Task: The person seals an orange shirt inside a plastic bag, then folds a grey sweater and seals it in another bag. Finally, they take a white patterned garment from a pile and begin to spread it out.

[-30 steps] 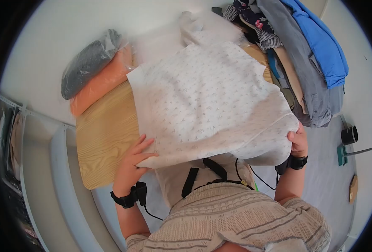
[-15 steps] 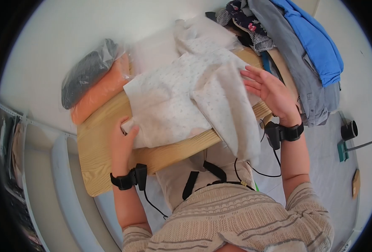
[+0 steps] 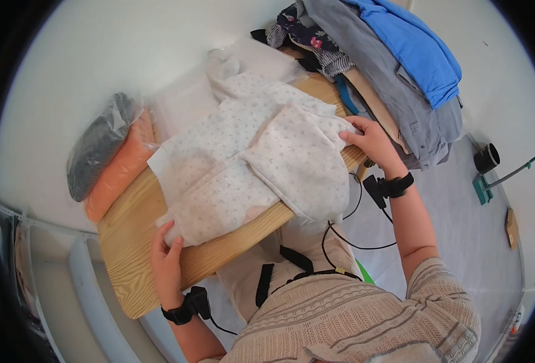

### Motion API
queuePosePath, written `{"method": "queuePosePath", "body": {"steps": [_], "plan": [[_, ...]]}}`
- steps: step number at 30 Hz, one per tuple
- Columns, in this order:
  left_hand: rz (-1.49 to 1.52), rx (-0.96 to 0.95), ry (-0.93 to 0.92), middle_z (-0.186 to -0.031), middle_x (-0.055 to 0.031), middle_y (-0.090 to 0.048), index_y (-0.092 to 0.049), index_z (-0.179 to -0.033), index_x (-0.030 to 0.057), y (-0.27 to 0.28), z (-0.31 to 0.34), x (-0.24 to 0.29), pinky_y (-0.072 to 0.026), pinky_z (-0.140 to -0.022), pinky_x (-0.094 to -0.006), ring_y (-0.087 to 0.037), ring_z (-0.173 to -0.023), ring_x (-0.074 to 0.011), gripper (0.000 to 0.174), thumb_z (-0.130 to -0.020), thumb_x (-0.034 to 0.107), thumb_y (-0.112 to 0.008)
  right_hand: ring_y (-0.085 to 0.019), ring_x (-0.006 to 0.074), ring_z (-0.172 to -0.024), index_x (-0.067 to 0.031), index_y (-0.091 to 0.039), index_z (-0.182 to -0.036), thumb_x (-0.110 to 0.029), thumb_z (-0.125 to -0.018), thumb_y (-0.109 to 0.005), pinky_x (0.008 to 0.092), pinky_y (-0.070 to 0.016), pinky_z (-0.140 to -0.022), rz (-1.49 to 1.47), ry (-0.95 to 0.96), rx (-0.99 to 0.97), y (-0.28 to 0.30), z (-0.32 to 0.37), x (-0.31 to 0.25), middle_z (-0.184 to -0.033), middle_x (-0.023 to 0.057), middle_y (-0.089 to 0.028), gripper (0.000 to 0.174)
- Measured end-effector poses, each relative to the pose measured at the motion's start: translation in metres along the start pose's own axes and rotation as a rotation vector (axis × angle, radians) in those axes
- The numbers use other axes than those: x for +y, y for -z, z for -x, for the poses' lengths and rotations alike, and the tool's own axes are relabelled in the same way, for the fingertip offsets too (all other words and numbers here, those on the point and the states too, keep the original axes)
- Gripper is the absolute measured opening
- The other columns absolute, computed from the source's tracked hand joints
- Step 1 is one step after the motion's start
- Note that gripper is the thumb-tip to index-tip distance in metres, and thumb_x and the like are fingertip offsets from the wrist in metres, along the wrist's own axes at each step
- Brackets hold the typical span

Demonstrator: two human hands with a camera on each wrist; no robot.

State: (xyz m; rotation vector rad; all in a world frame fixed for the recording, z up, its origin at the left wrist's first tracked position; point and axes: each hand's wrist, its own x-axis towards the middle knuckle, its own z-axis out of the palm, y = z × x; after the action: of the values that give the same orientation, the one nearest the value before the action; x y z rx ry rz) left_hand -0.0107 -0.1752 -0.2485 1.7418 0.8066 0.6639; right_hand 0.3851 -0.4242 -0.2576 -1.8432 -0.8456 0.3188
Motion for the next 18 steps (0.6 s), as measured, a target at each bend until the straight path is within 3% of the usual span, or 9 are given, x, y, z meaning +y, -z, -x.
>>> {"method": "queuePosePath", "body": {"steps": [2,4,7,9,11,15,18], "plan": [[0.079,0.033,0.061,-0.11,-0.0089,-0.057,-0.052,-0.121,-0.0006,-0.002,-0.002,0.003,-0.0389,-0.091,-0.0268,-0.051,-0.099,-0.0157,0.033,-0.089,0.005,-0.054,-0.057,0.0114,-0.087,0.0025,-0.062,-0.108,-0.022,-0.084,-0.067,0.0253,-0.0443,-0.081,0.027,-0.041,-0.047,0.007,-0.002,-0.007,-0.096,0.0058,-0.065,0.035],[0.051,0.056,0.066,-0.106,-0.0074,-0.056,-0.053,-0.118,0.0006,0.004,-0.005,-0.003,-0.0393,-0.087,-0.0263,-0.05,-0.094,-0.0149,0.03,-0.089,0.005,-0.053,-0.056,0.0092,-0.084,0.0032,-0.063,-0.103,-0.022,-0.084,-0.066,0.0238,-0.0444,-0.079,-0.162,-0.047,-0.272,0.021,-0.01,-0.009,-0.095,0.0031,-0.064,0.031],[-0.073,0.069,0.082,-0.099,-0.0053,-0.054,-0.054,-0.114,0.003,0.009,-0.011,-0.008,-0.0397,-0.082,-0.026,-0.047,-0.086,-0.014,0.025,-0.088,0.005,-0.052,-0.052,0.005,-0.083,0.0005,-0.063,-0.096,-0.02,-0.085,-0.065,0.0227,-0.0421,-0.078,-0.371,-0.018,-0.35,0.033,-0.018,-0.014,-0.09,-0.0038,-0.06,0.024],[-0.165,0.06,0.089,-0.096,-0.0048,-0.053,-0.054,-0.112,0.0042,0.008,-0.013,-0.008,-0.0396,-0.079,-0.0261,-0.046,-0.083,-0.014,0.024,-0.087,0.005,-0.052,-0.053,0.0069,-0.082,-0.0005,-0.063,-0.097,-0.02,-0.084,-0.065,0.0228,-0.0418,-0.078,-0.314,-0.068,-0.342,0.036,-0.019,-0.011,-0.088,-0.0017,-0.06,0.024],[-0.286,0.088,0.056,-0.095,-0.0062,-0.054,-0.054,-0.109,0.0046,0.004,-0.012,-0.005,-0.0398,-0.078,-0.0274,-0.046,-0.083,-0.0153,0.023,-0.086,0.004,-0.052,-0.053,0.0096,-0.081,-0.0022,-0.062,-0.101,-0.021,-0.084,-0.065,0.023,-0.0414,-0.077,0.458,0.003,-0.483,0.039,-0.021,-0.008,-0.086,0.0015,-0.06,0.026],[-0.293,0.075,0.051,-0.094,-0.0079,-0.054,-0.053,-0.107,0.0031,0.001,-0.012,-0.003,-0.0402,-0.078,-0.0283,-0.046,-0.083,-0.0163,0.023,-0.085,0.005,-0.052,-0.054,0.0159,-0.077,-0.0001,-0.062,-0.097,-0.022,-0.08,-0.067,0.0262,-0.0428,-0.071,0.218,0.059,-0.309,0.027,-0.006,-0.008,-0.084,0.0059,-0.059,0.029],[-0.31,0.068,0.056,-0.093,-0.008,-0.054,-0.053,-0.107,0.0027,-0.003,-0.01,0.003,-0.0407,-0.078,-0.0285,-0.047,-0.082,-0.0167,0.022,-0.085,0.004,-0.051,-0.053,0.0148,-0.074,0.0009,-0.063,-0.092,-0.018,-0.077,-0.068,0.028,-0.0429,-0.068,0.321,0.017,-0.152,0.007,0.009,-0.023,-0.082,0.0064,-0.059,0.025]]}}
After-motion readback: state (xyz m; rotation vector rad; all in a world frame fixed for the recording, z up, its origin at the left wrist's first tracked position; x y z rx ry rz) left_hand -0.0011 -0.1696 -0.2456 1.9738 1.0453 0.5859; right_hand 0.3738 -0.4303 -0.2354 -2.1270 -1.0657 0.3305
